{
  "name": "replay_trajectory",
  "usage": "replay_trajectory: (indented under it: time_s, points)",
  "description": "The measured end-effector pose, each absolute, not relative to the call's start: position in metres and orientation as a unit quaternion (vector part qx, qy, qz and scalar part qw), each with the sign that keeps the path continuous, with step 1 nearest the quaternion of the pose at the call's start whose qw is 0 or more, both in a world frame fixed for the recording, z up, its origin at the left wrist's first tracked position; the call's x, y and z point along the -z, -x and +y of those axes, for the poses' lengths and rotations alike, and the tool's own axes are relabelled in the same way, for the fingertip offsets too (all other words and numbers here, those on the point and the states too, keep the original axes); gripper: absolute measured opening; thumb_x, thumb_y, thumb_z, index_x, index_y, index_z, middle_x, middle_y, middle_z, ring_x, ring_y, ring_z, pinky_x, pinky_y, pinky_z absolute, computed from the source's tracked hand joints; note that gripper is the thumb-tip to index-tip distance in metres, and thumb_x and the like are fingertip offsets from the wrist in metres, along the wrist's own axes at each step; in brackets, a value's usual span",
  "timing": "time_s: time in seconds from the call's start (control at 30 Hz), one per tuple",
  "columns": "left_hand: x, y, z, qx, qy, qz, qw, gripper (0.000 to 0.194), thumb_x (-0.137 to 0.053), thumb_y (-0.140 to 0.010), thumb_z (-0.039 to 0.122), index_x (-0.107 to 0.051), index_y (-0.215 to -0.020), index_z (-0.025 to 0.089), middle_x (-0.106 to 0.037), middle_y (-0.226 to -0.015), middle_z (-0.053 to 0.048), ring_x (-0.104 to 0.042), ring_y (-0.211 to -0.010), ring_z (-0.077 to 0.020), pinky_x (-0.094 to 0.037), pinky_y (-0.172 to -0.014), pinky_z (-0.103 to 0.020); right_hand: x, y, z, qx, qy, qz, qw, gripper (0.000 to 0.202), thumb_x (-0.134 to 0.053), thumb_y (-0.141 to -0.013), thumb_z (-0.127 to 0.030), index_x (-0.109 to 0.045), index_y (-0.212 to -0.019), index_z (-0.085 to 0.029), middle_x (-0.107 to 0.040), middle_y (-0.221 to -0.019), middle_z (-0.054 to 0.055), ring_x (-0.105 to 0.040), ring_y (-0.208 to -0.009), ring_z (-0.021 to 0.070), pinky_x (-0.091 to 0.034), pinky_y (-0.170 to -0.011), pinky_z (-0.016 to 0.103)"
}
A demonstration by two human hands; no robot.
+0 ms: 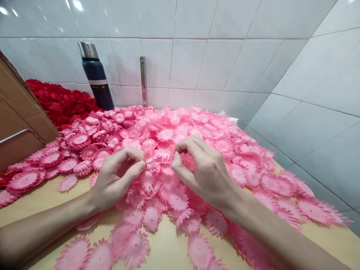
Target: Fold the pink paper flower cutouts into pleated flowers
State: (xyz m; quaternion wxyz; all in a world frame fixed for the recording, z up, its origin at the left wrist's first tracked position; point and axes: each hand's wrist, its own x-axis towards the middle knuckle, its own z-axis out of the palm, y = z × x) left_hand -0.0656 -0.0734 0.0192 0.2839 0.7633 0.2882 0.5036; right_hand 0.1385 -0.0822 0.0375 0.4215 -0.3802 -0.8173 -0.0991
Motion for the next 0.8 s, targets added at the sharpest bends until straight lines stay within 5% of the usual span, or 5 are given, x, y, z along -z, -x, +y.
replay_trajectory:
  time_s: [0.33, 0.63, 0.8]
  points:
    - [-0.015, 0.064, -0.072, -0.571, -0.729, 0.225, 0.303, 0.02, -0.059, -0.074, 0.0, -0.048, -0.071, 0.017, -0.061, -0.079, -0.003, -0.061, -0.076, -0.0141, -0.051, -0.071, -0.028, -0.037, -0.125, -0.101, -0.241, 0.4, -0.73, 0.5, 0.013, -0.063, -0.076, -0.01, -0.066, -0.079, -0.022, -0.07, -0.08, 0.0, -0.064, -0.072, 0.0115, -0.054, -0.064, 0.022]
    - [-0.021, 0.067, -0.072, -0.513, -0.794, 0.23, 0.233, 0.026, -0.049, -0.08, 0.0, -0.068, -0.088, 0.015, -0.067, -0.082, -0.005, -0.062, -0.077, -0.0138, -0.051, -0.071, -0.027, -0.041, -0.124, -0.101, -0.268, 0.387, -0.715, 0.517, 0.021, -0.061, -0.077, -0.006, -0.063, -0.087, -0.024, -0.066, -0.081, -0.002, -0.063, -0.076, 0.0122, -0.054, -0.068, 0.024]
    - [-0.022, 0.065, -0.073, -0.53, -0.785, 0.24, 0.214, 0.016, -0.062, -0.078, 0.007, -0.072, -0.09, 0.014, -0.071, -0.083, -0.008, -0.066, -0.076, -0.0159, -0.054, -0.069, -0.029, -0.041, -0.123, -0.104, -0.242, 0.383, -0.748, 0.485, 0.013, -0.063, -0.077, -0.009, -0.066, -0.081, -0.021, -0.067, -0.081, 0.002, -0.063, -0.075, 0.0142, -0.052, -0.066, 0.028]
